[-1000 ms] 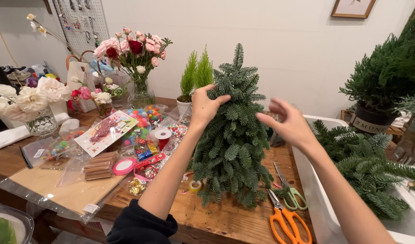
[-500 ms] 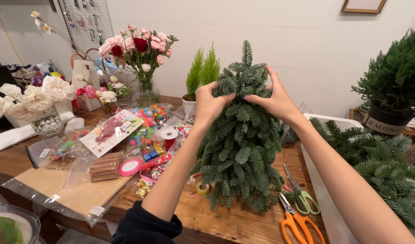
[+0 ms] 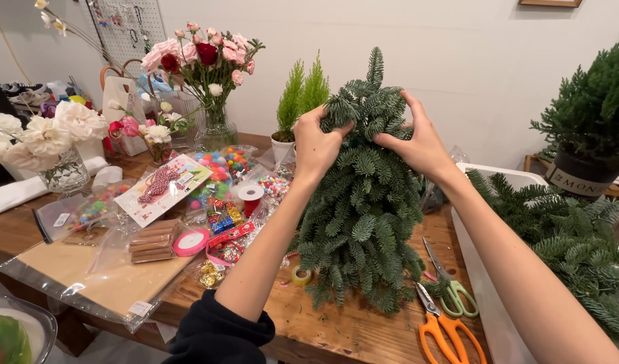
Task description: The person trims artificial pine branches using orange-handled shears and arranges them into a small artificial Christmas tree. They repeatedly cut branches from a white bin and insert them into the tree to shape it.
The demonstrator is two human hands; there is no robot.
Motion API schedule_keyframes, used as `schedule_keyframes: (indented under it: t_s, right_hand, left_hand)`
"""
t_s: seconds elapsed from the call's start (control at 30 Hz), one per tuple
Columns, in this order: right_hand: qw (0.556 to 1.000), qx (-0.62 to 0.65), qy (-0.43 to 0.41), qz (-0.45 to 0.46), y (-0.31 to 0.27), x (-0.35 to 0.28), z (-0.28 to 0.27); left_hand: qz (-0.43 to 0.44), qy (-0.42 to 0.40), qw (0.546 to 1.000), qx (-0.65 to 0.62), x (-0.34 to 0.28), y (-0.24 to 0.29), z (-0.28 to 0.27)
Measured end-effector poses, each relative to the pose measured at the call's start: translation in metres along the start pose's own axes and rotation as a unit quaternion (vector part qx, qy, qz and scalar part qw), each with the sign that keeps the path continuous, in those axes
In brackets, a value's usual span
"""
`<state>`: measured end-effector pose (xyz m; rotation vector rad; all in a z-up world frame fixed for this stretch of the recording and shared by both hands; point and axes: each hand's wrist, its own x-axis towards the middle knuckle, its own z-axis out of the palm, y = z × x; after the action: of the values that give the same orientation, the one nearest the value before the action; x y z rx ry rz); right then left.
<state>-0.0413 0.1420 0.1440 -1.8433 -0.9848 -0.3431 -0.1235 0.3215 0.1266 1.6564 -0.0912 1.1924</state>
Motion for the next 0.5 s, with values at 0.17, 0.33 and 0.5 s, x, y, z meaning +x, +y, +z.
schedule_keyframes:
  t_s: [0.17,0.33,0.5]
  right_hand:
    - [1.0,0.004,0.002,-0.007,0.005,0.003,0.001]
    - [1.0,-0.003,0.004,-0.012,0.018,0.008,0.001]
    - [1.0,-0.008,0.001,-0.016,0.019,0.01,0.001]
  left_hand:
    - [0.037,-0.006,0.999,-0.003,-0.005,0.01,0.006]
    - [0.059,-0.017,0.998,-0.002,-0.005,0.004,0.011]
    - [0.074,-0.019,0.997,0.017,-0.004,0.001,0.012]
